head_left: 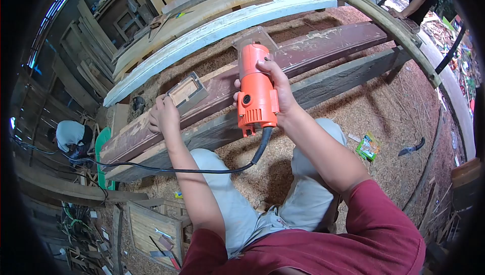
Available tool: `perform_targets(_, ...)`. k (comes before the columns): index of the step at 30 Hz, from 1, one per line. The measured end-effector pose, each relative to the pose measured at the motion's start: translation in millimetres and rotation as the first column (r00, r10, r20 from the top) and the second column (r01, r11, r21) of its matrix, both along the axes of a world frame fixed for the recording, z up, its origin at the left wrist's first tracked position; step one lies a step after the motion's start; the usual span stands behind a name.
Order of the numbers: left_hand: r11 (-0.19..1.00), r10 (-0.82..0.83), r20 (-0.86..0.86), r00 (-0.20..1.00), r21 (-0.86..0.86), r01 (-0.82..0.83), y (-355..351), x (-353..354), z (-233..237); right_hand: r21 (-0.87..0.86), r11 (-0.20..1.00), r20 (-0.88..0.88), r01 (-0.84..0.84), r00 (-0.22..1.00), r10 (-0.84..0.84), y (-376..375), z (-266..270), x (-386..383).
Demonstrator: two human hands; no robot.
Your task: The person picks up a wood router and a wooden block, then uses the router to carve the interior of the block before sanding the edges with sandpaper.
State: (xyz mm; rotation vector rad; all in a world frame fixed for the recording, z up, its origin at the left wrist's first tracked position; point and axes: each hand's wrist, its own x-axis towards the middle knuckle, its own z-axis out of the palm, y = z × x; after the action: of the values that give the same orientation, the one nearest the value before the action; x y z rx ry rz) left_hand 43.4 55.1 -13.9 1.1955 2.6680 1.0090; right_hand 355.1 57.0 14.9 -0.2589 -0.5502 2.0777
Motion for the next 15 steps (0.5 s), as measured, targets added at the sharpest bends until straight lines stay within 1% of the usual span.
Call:
perform_targets(4, 0.996, 0.073, 0.016, 0.997, -0.042, -0.073, 10, 1, 0, 0.004, 1.000, 0.027, 0.021, 0.999, -0.021, -3, 2, 2)
perform_targets(6, 0.991, 0.113, -0.005, 0.994, -0.074, -0.113, 14, 0, 3, 0.014, 0.999, 0.040, 0.031, 0.999, -0.031, -3, 2, 2)
perform_targets(9, 0.990, 0.140, -0.005, 0.990, -0.036, -0.140, 20, -8, -4, 0.011, 0.999, 0.043, 0.042, 0.998, -0.042, -4, 4, 3)
perform_targets(11, 0.987, 0.130, -0.066, 0.989, 0.100, -0.123, 15, -5, -9, -0.001, 0.999, 0.038, 0.046, 0.998, -0.046, -3, 3, 3)
perform_targets(13, 0.941, 0.043, -0.150, 0.988, 0.339, 0.011, 1, 4, -14, -0.007, 0.999, 0.032, 0.051, 0.998, -0.051, -3, 2, 4)
perform_targets(14, 0.859, -0.031, -0.217, 0.976, 0.494, 0.137, -12, 10, -17, -0.005, 0.998, 0.027, 0.055, 0.998, -0.055, -3, 1, 4)
perform_targets(15, 0.737, -0.094, -0.296, 0.951, 0.621, 0.266, -26, 19, -18, -0.003, 0.998, 0.021, 0.062, 0.998, -0.062, -1, 0, 4)
